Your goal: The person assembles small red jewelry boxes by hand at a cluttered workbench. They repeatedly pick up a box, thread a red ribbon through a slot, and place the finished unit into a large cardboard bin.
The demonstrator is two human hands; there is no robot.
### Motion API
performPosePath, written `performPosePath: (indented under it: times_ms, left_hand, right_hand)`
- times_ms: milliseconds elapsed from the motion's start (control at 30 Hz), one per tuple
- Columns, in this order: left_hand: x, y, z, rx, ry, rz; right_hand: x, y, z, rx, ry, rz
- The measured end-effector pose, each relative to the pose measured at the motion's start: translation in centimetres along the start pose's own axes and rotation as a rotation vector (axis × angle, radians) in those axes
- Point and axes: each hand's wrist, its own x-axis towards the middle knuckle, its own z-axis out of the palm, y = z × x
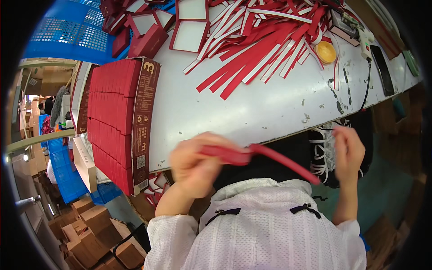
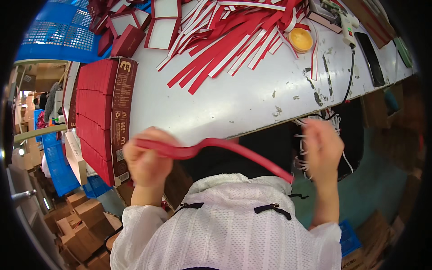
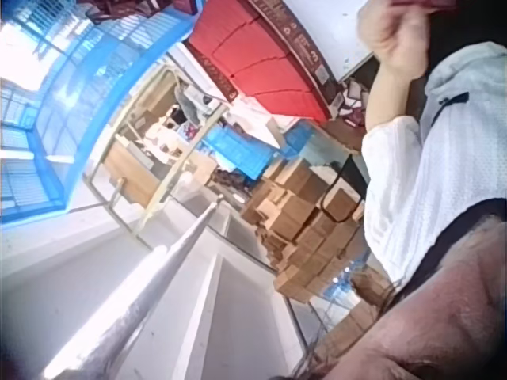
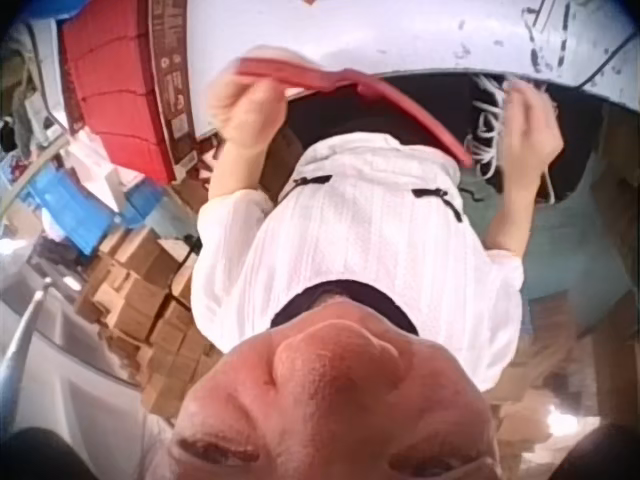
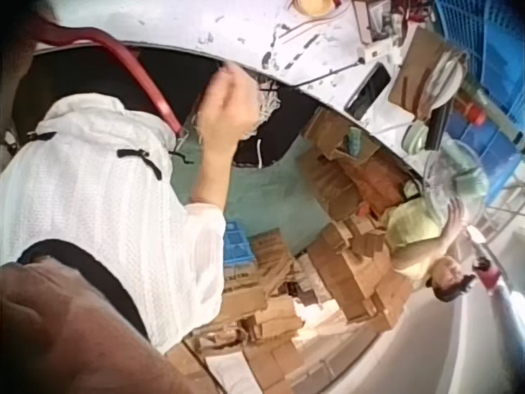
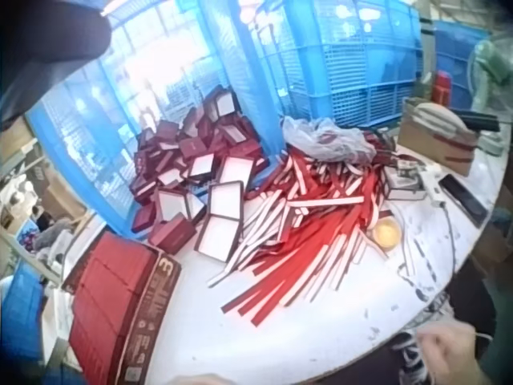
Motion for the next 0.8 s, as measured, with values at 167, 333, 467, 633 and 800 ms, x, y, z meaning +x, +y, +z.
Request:
performPosePath:
  times_ms: [167,333,467,633,800]
  left_hand:
    - [3.8,-0.6,3.4,0.278,-0.379,0.309]
    - [8.7,-4.9,-0.5,0.515,0.123,0.188]
    - [15.1,-10.1,-9.0,1.180,0.299,0.335]
    - [16.7,-12.5,-12.4,1.199,0.153,0.125]
    - [15.4,-12.1,-15.3,1.082,0.285,0.191]
  right_hand:
    - [1.7,-8.2,2.6,-0.186,0.149,-0.802]
    - [0.7,-5.5,0.9,0.349,-0.172,-0.334]
    - [-0.1,-6.6,1.0,0.807,-0.391,-0.089]
    - [-0.2,-6.1,1.7,0.895,-0.613,0.117]
    - [-0.3,-5.3,3.0,0.992,-0.622,0.167]
